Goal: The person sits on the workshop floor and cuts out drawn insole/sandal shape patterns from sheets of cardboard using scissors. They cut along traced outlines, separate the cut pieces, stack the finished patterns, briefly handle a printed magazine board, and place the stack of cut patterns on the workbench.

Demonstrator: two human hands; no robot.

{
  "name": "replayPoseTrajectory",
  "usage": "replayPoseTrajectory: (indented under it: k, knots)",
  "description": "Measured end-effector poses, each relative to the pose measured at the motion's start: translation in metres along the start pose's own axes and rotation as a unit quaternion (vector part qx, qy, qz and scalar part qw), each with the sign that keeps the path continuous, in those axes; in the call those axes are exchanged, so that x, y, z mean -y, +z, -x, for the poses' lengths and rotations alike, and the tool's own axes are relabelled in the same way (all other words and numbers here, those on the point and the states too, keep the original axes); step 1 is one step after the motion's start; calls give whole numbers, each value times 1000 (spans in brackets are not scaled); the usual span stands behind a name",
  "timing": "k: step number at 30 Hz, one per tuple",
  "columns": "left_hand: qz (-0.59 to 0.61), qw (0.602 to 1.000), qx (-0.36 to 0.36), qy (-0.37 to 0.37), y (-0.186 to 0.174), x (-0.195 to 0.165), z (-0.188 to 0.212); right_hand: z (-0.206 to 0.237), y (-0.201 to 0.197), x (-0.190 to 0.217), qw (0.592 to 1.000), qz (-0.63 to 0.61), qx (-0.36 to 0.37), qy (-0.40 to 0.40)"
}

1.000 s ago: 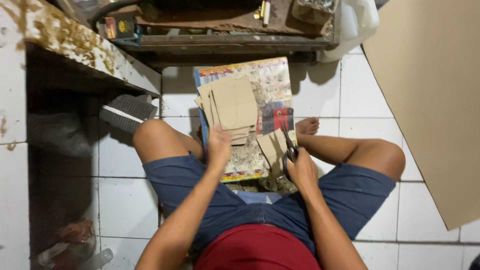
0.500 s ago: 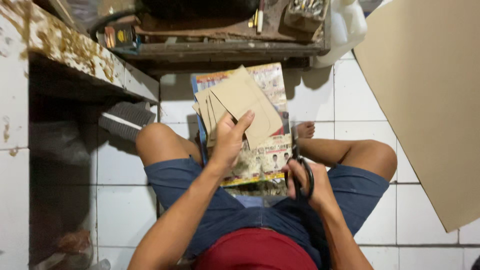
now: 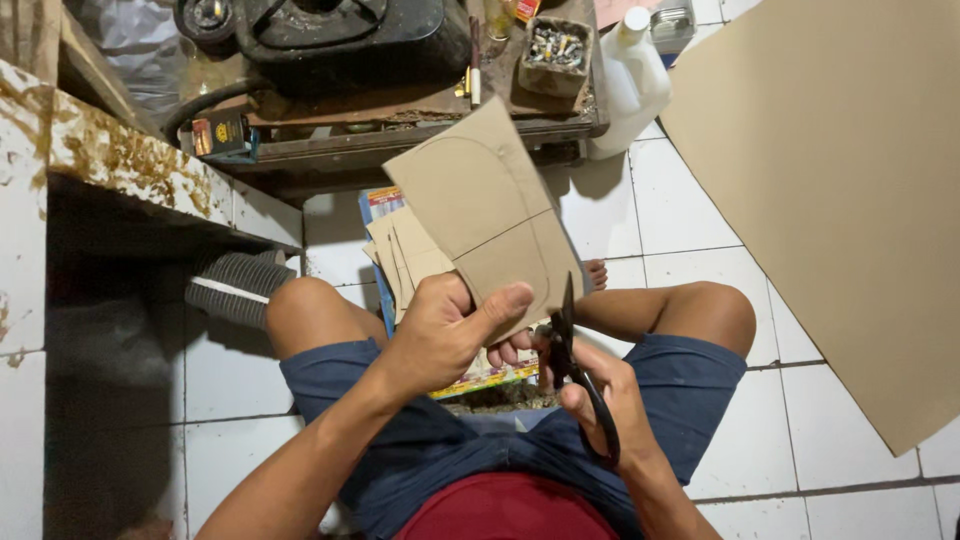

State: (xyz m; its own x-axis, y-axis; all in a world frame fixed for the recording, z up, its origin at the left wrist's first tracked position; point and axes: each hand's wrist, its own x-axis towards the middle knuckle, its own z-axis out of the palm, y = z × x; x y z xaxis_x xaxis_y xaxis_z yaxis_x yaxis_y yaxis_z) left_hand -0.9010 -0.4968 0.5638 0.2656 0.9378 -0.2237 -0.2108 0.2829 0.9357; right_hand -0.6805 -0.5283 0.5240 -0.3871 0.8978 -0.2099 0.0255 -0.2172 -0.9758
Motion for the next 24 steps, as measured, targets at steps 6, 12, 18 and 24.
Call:
replayPoseTrajectory:
  k: [6, 12, 18, 24]
  knots:
    - [-41, 998, 32, -41, 3, -20, 7, 9, 1, 13, 999, -1, -13, -32]
    - [-47, 997, 31, -52, 9, -27, 10, 23, 0, -2, 999, -7, -43, -27]
    - [-44, 998, 13, 42, 4, -25, 13, 31, 3, -7, 988, 127, -93, -1]
    - [-94, 995, -20, -27, 9, -22, 28, 27, 7, 8, 993, 89, -78, 12]
